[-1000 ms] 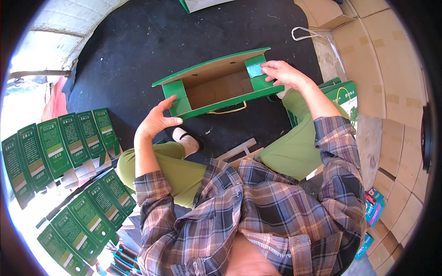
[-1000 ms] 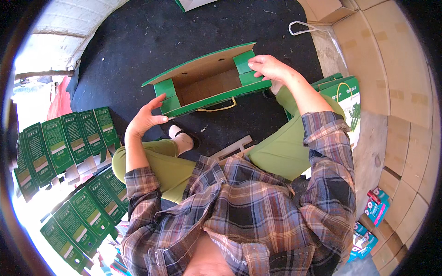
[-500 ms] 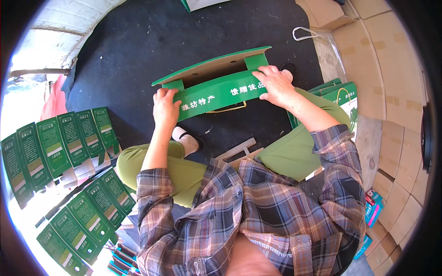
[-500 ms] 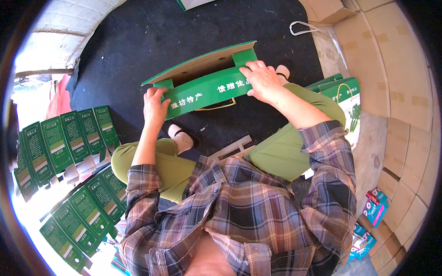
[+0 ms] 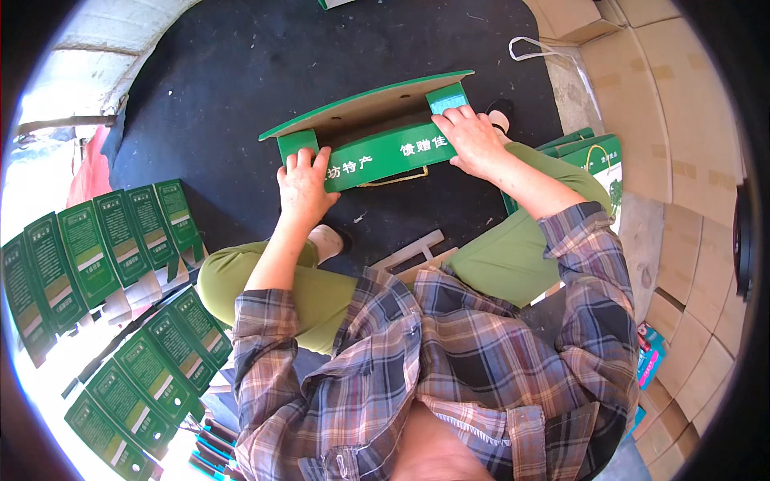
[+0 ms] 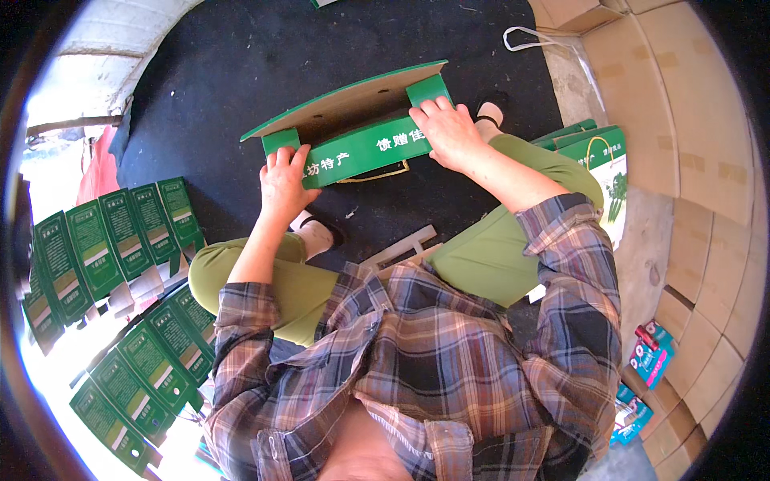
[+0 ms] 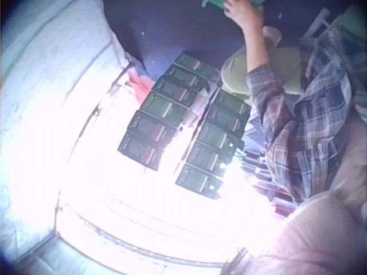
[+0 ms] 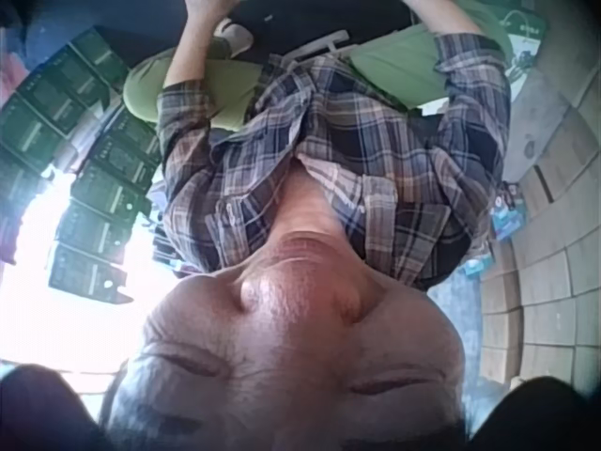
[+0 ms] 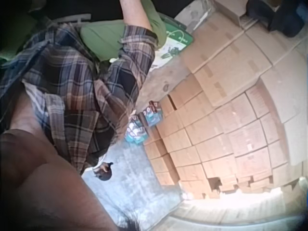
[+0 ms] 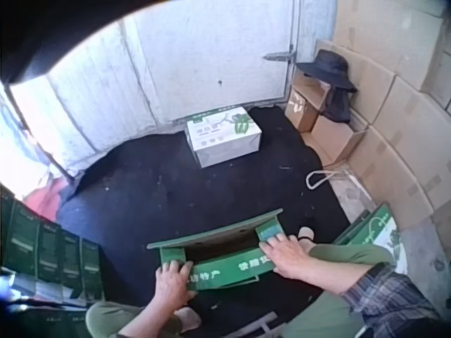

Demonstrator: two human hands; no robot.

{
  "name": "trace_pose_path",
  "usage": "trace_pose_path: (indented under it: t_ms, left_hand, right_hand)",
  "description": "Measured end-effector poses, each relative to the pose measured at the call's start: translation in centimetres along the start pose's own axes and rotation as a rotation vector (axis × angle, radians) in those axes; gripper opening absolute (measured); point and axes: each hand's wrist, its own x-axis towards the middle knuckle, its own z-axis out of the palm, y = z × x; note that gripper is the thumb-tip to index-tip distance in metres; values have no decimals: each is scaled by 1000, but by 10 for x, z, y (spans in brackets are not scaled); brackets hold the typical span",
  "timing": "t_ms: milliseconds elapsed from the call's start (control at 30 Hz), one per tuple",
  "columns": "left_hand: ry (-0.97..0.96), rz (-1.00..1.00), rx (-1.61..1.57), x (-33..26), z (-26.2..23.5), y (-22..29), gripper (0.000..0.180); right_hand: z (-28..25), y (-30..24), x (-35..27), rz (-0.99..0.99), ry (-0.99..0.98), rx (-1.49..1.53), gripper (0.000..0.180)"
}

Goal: The person assembles cardboard boxes by hand, folding the flaps and tucking the tabs into place before stacking them aside.

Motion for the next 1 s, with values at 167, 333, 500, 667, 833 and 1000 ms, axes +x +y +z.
trace_pose_path:
  t_ms: [167, 333, 500, 667, 833, 1000]
  left_hand:
    - [19, 4, -46, 1, 3, -1, 79]
    - [-12, -8, -126, 5, 7, -2, 81]
    - [24, 8, -11, 3, 9, 5, 89]
    - [58, 53, 120, -2, 27, 11, 95]
    - [38, 54, 67, 7, 30, 19, 83]
    - [85, -26, -67, 8, 19, 1, 73]
  right_hand:
    - [1, 3, 0, 14, -18, 21, 70]
    - [3, 6, -1, -14, 9, 53, 73]
    - [9, 5, -5, -58, -4, 30, 80]
    - [1, -13, 5, 7, -201, 8, 89]
    - [-9, -15, 1, 77, -251, 44, 98]
    - [-28, -12, 13, 8, -114, 118, 92]
